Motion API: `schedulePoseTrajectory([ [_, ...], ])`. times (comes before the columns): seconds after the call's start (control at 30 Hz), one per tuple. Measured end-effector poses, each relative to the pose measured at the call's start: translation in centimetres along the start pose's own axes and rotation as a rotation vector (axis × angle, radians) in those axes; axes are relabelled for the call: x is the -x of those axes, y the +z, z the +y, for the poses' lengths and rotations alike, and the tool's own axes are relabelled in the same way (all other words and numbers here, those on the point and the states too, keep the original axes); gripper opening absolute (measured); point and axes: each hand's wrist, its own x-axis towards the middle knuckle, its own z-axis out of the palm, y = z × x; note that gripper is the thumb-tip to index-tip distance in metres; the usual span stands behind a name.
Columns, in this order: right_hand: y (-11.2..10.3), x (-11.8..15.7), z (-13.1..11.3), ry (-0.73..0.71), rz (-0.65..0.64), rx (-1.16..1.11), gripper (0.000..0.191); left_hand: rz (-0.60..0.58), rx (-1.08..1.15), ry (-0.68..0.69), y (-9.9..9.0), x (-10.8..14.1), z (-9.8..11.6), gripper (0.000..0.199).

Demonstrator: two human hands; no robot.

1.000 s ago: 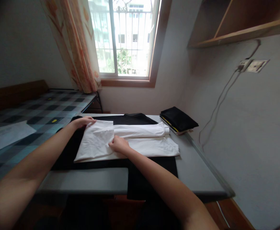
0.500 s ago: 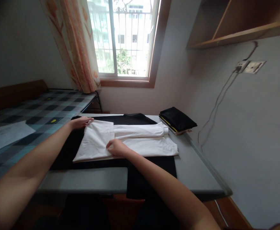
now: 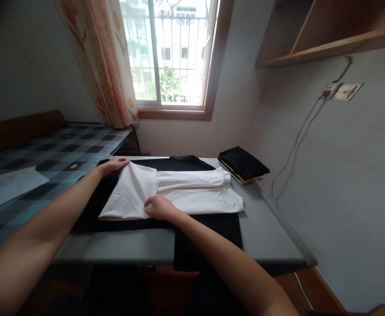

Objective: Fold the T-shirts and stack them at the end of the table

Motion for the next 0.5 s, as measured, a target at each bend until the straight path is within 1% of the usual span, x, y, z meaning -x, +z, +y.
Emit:
schedulePoseTrajectory([
  [0.03,0.0,0.2,-0.3,0.008,0.016,0.044,0.024,-0.003,-0.023,-0.010,0.1,0.0,0.1,0.031],
  [0.07,0.0,0.5,-0.6,0.011,0.057,0.107,0.022,-0.011,-0.040,-0.022,0.2,0.1,0.0,0.032],
  [0.13,0.3,0.9,-1.6,-0.019,0.213,0.263,0.025,-0.028,-0.062,-0.051,0.1,0.2,-0.1,0.032],
  [0.2,1.0,1.0,-2.7,-0.106,0.381,0.393,0.033,-0.038,-0.054,-0.082,0.0,0.3,-0.4,0.033],
  [0.23,1.5,0.9,-3.4,-0.169,0.427,0.433,0.036,-0.041,-0.047,-0.098,-0.2,0.4,-0.5,0.034],
  [0.27,2.1,0.7,-4.0,-0.241,0.442,0.459,0.038,-0.043,-0.040,-0.111,-0.2,0.4,-0.7,0.035],
  [0.37,4.0,-0.4,-6.0,-0.456,0.412,0.539,0.041,-0.047,-0.027,-0.126,-0.4,0.4,-0.9,0.036],
  [0.5,5.8,-2.5,-8.2,-0.627,0.426,0.676,0.024,-0.073,-0.013,-0.148,-0.5,0.4,-0.8,0.036],
])
